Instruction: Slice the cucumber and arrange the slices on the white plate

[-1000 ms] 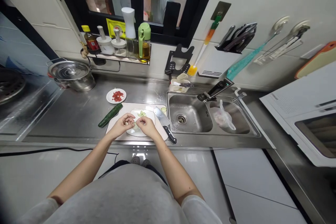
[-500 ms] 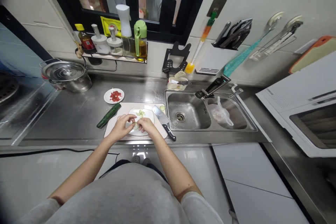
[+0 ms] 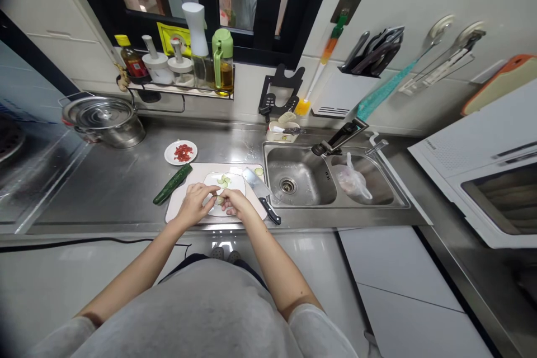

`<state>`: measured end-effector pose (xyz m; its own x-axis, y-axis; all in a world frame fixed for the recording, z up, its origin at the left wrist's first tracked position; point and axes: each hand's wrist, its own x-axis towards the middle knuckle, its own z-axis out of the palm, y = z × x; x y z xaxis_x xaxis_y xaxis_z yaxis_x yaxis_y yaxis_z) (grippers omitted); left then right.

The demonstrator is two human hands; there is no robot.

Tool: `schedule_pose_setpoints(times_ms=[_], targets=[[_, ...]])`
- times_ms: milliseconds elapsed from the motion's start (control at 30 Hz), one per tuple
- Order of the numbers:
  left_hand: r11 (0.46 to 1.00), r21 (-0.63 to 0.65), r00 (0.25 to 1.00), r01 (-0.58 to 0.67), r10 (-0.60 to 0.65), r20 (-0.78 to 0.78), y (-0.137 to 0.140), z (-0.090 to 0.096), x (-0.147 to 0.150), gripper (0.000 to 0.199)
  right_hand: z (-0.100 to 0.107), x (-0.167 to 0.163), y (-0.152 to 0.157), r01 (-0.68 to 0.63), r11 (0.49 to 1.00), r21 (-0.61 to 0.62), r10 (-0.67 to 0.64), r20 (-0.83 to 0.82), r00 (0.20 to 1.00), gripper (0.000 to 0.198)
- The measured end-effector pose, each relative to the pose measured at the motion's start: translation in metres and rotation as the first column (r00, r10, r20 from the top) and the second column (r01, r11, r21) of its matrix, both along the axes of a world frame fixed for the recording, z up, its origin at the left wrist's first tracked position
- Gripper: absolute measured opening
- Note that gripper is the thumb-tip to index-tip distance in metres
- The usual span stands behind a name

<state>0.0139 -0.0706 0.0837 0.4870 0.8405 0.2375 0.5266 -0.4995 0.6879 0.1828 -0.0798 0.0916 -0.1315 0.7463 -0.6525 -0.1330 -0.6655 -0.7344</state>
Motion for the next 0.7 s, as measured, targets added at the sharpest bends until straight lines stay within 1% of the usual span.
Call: schedule_pose_setpoints(times_ms=[100, 167, 200, 233, 300, 367, 400, 433, 500, 633, 700], targets=[[0.996, -0.059, 0.996, -0.069, 0.072, 0.056, -0.004, -0.007, 0.005, 0.036, -0.006, 0.004, -0.001, 0.012, 0.998, 0.069, -0.017, 0.063, 0.998, 0.01], [0.976, -0.164, 0.981, -0.145, 0.163, 0.105, -0.009, -0.014, 0.01, 0.038, -0.012, 0.009, -0.001, 0.026, 0.989, 0.147, -0.048, 0.146, 0.988, 0.008], [0.952, -0.243, 0.966, -0.184, 0.22, 0.132, -0.012, -0.018, 0.013, 0.037, -0.015, 0.012, -0.002, 0.03, 0.983, 0.18, -0.066, 0.194, 0.979, 0.007], [0.917, -0.338, 0.948, -0.212, 0.277, 0.159, -0.014, -0.022, 0.017, 0.034, -0.018, 0.016, -0.002, 0.031, 0.977, 0.21, -0.082, 0.24, 0.967, 0.007], [0.814, -0.543, 0.905, -0.207, 0.37, 0.211, -0.015, -0.029, 0.025, 0.031, -0.025, 0.024, -0.002, 0.019, 0.964, 0.265, -0.105, 0.313, 0.944, 0.008], [0.695, -0.707, 0.867, -0.133, 0.427, 0.256, -0.012, -0.033, 0.033, 0.033, -0.031, 0.033, -0.001, -0.009, 0.945, 0.326, -0.115, 0.359, 0.926, 0.01], [0.641, -0.762, 0.851, -0.095, 0.449, 0.271, -0.009, -0.034, 0.038, 0.035, -0.033, 0.037, 0.0, -0.027, 0.934, 0.356, -0.115, 0.373, 0.921, 0.011], [0.593, -0.802, 0.837, -0.071, 0.473, 0.275, -0.005, -0.034, 0.043, 0.036, -0.036, 0.041, 0.001, -0.045, 0.923, 0.382, -0.114, 0.382, 0.917, 0.011], [0.518, -0.853, 0.818, -0.062, 0.516, 0.254, 0.003, -0.034, 0.052, 0.036, -0.041, 0.047, 0.003, -0.079, 0.9, 0.428, -0.104, 0.389, 0.915, 0.013], [0.427, -0.9, 0.818, -0.09, 0.547, 0.178, 0.018, -0.035, 0.066, 0.031, -0.05, 0.058, 0.008, -0.143, 0.846, 0.514, -0.08, 0.387, 0.918, 0.013], [0.387, -0.917, 0.821, -0.093, 0.552, 0.149, 0.023, -0.039, 0.07, 0.033, -0.055, 0.063, 0.009, -0.178, 0.828, 0.532, -0.058, 0.396, 0.916, 0.012]])
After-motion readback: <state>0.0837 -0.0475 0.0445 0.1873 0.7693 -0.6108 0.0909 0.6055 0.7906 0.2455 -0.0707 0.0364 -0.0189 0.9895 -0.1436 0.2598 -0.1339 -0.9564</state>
